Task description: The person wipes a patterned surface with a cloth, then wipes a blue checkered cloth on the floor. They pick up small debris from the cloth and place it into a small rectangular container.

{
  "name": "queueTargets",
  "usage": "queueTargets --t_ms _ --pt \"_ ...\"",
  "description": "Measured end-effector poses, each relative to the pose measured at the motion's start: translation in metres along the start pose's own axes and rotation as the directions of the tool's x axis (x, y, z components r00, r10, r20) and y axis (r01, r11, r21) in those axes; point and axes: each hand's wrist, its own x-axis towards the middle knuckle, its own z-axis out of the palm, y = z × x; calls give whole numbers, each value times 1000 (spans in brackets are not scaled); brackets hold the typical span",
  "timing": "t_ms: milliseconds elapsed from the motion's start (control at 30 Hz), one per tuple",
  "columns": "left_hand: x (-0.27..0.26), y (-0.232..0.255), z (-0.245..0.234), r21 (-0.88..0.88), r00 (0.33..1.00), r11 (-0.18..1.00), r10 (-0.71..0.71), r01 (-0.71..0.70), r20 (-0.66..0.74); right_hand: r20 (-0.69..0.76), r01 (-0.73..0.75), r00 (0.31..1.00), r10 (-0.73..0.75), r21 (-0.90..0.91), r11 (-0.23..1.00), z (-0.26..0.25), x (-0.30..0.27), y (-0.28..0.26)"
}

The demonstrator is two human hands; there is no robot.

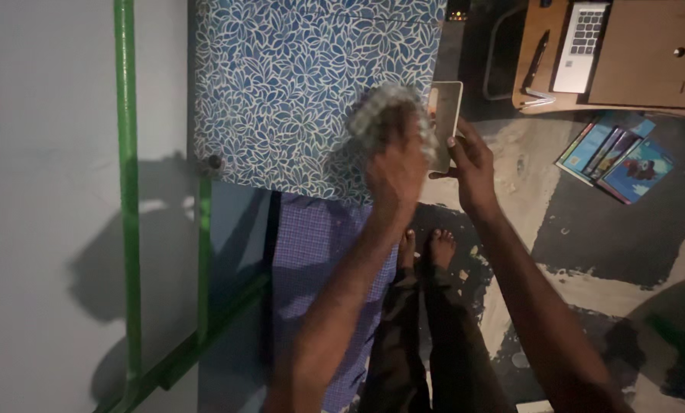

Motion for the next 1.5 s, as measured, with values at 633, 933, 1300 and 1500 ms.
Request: queueTargets --t_ms 633,933,1300,1500 --pt "-38 -44 -89 -868 879 379 -460 319 122 -2 1 1000 -1 -5 1000 12 -6 -14" --pt "-50 -201 -86 -755 751 527 -657 390 -70 -18 -25 1000 24 -59 998 11 -5 -4" --pt "-29 -240 -132 -230 874 872 -468 432 -130 -5 9 1000 -9 -49 999 4 2 7" --pt "-25 -275 -96 -164 883 902 -426 399 -197 -44 -37 998 35 -63 997 11 3 4"
